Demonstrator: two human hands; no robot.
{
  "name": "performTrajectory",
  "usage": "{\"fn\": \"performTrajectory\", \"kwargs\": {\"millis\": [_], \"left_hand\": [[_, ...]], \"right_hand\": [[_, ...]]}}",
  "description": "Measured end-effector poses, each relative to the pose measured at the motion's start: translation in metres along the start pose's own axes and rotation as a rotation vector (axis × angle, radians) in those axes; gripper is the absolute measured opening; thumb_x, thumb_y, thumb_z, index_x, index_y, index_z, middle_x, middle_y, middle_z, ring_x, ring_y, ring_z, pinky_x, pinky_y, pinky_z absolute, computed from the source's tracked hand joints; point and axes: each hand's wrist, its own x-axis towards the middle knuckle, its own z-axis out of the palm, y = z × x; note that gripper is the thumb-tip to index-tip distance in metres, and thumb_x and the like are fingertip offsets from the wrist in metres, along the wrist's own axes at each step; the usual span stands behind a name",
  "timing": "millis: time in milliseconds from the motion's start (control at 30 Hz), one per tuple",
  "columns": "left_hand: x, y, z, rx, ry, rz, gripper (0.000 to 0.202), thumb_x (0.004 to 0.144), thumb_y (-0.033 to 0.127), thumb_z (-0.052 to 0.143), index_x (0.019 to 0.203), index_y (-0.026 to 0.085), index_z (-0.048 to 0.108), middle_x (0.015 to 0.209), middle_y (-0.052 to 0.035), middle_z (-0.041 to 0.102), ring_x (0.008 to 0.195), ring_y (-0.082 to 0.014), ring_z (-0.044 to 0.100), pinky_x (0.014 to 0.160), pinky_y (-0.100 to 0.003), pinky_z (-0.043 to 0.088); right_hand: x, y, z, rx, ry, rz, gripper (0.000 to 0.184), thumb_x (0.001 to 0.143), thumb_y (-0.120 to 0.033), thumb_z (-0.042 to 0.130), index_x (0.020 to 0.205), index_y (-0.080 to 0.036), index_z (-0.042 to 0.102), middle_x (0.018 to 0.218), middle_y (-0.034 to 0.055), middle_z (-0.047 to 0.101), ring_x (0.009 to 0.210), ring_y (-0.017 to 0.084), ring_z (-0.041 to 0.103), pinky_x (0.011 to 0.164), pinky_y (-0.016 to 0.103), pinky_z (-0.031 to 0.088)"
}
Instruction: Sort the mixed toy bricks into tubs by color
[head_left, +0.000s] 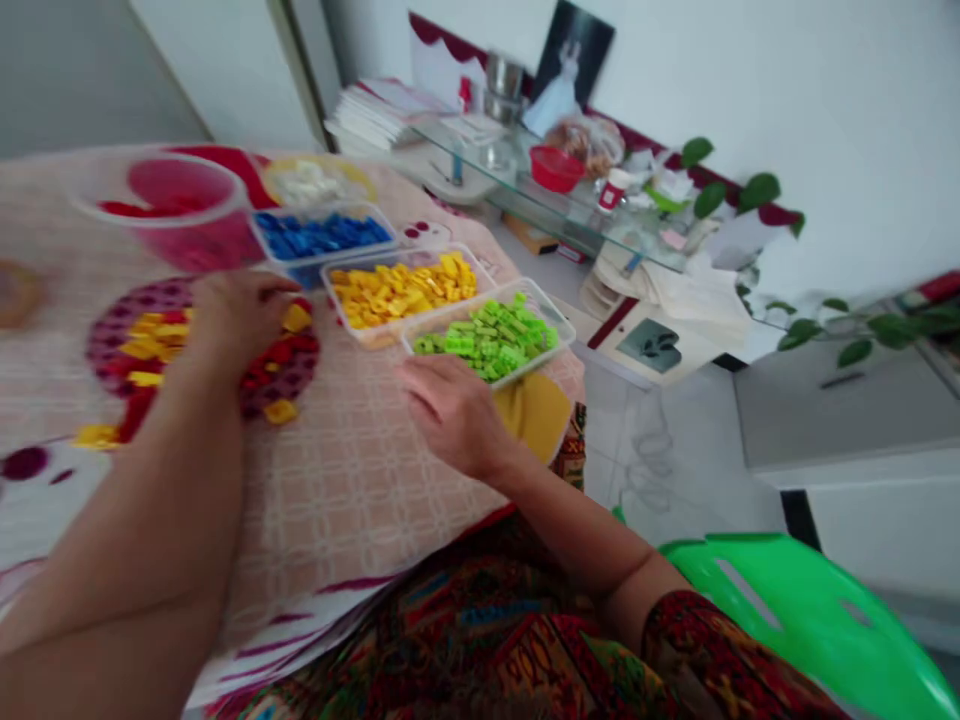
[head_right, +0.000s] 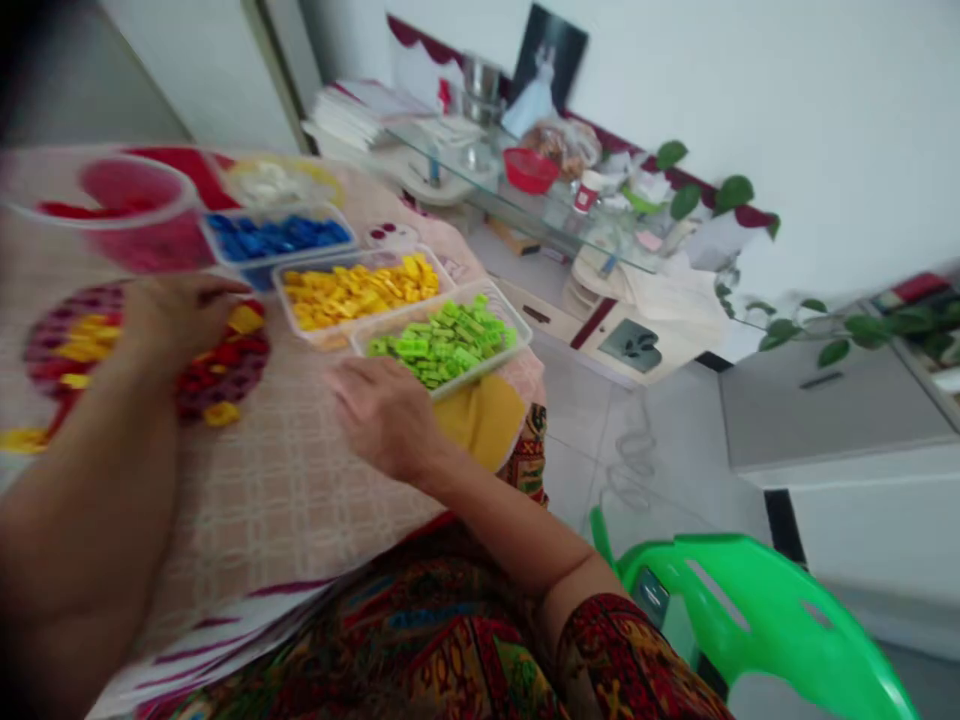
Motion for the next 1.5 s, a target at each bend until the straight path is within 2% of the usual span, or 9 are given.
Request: {"fn": "performTrajectory", "kwargs": {"millis": [100, 200, 433, 533, 667, 933, 1100, 1267, 1500], "left_hand": [[0.003, -0.007, -0.005, -0.104, -0.049, -0.071, 0.038, 0.091, 0.017, 0.048, 0.121, 0.010, 0.070, 0.119, -0.0051, 0.073, 0.107, -0.0157, 0.064, 0.103, -0.031, 0.046], [0.003, -0.012, -0.011, -0.238, 0.025, -0.106, 0.041, 0.085, 0.016, 0.051, 0.119, 0.012, 0.073, 0.117, -0.0088, 0.074, 0.102, -0.0197, 0.068, 0.098, -0.030, 0.050], [-0.002, -0.049, -0.031, -0.274, 0.178, -0.271, 0.042, 0.078, 0.011, 0.051, 0.111, 0.014, 0.077, 0.108, -0.0095, 0.077, 0.096, -0.0206, 0.070, 0.094, -0.030, 0.053], [-0.004, -0.057, -0.030, -0.283, 0.166, -0.308, 0.037, 0.078, 0.011, 0.053, 0.105, 0.014, 0.079, 0.101, -0.0085, 0.078, 0.090, -0.0194, 0.070, 0.091, -0.030, 0.054], [-0.003, -0.049, -0.021, -0.289, 0.055, -0.180, 0.033, 0.077, 0.013, 0.059, 0.102, 0.017, 0.080, 0.100, -0.0076, 0.078, 0.090, -0.0197, 0.070, 0.091, -0.030, 0.053], [0.000, -0.025, 0.000, -0.172, -0.156, -0.071, 0.027, 0.077, 0.010, 0.063, 0.096, 0.019, 0.080, 0.098, -0.0087, 0.078, 0.093, -0.0222, 0.070, 0.086, -0.029, 0.051], [-0.001, -0.024, -0.005, -0.187, -0.059, -0.114, 0.023, 0.082, 0.017, 0.061, 0.096, 0.017, 0.079, 0.096, -0.0083, 0.078, 0.087, -0.0193, 0.070, 0.082, -0.026, 0.051], [0.001, -0.008, -0.013, -0.499, 0.065, -0.119, 0.028, 0.079, 0.015, 0.061, 0.102, 0.015, 0.077, 0.088, -0.0042, 0.078, 0.078, -0.0158, 0.070, 0.076, -0.023, 0.053], [0.001, 0.024, -0.011, -0.822, 0.019, 0.057, 0.033, 0.079, 0.017, 0.062, 0.109, 0.017, 0.076, 0.099, -0.0059, 0.078, 0.087, -0.0165, 0.071, 0.079, -0.025, 0.057]], "right_hand": [[0.034, 0.026, -0.014, 0.017, 0.064, 0.025, 0.027, 0.097, -0.018, 0.047, 0.110, -0.019, 0.071, 0.110, 0.0078, 0.074, 0.109, 0.021, 0.064, 0.101, 0.038, 0.048], [0.070, 0.051, -0.027, -0.071, 0.036, 0.066, 0.026, 0.093, -0.020, 0.050, 0.105, -0.019, 0.074, 0.106, 0.0096, 0.075, 0.104, 0.023, 0.066, 0.097, 0.036, 0.048], [0.126, 0.108, -0.028, -0.302, -0.301, 0.093, 0.024, 0.088, -0.022, 0.054, 0.084, -0.019, 0.077, 0.085, 0.0067, 0.077, 0.082, 0.020, 0.069, 0.077, 0.027, 0.047], [0.120, 0.123, -0.014, -0.241, -0.296, 0.065, 0.026, 0.089, -0.023, 0.053, 0.089, -0.019, 0.078, 0.087, 0.0069, 0.078, 0.083, 0.020, 0.070, 0.075, 0.027, 0.049], [0.101, 0.134, 0.001, -0.187, -0.338, 0.040, 0.027, 0.090, -0.026, 0.053, 0.097, -0.019, 0.078, 0.097, 0.0084, 0.079, 0.088, 0.021, 0.073, 0.081, 0.030, 0.052], [0.099, 0.127, -0.004, -0.216, -0.316, 0.065, 0.031, 0.093, -0.027, 0.048, 0.100, -0.018, 0.078, 0.102, 0.0106, 0.078, 0.092, 0.024, 0.073, 0.082, 0.032, 0.053], [0.099, 0.120, -0.005, -0.240, -0.340, 0.071, 0.028, 0.092, -0.025, 0.050, 0.089, -0.021, 0.078, 0.092, 0.0086, 0.079, 0.084, 0.022, 0.072, 0.077, 0.030, 0.050], [0.097, 0.123, -0.004, -0.239, -0.343, 0.050, 0.028, 0.093, -0.025, 0.050, 0.091, -0.020, 0.078, 0.093, 0.0083, 0.079, 0.085, 0.022, 0.071, 0.077, 0.030, 0.049], [0.097, 0.126, -0.003, -0.247, -0.329, 0.028, 0.028, 0.093, -0.025, 0.050, 0.094, -0.020, 0.078, 0.095, 0.0083, 0.079, 0.085, 0.021, 0.072, 0.077, 0.030, 0.050]]}}
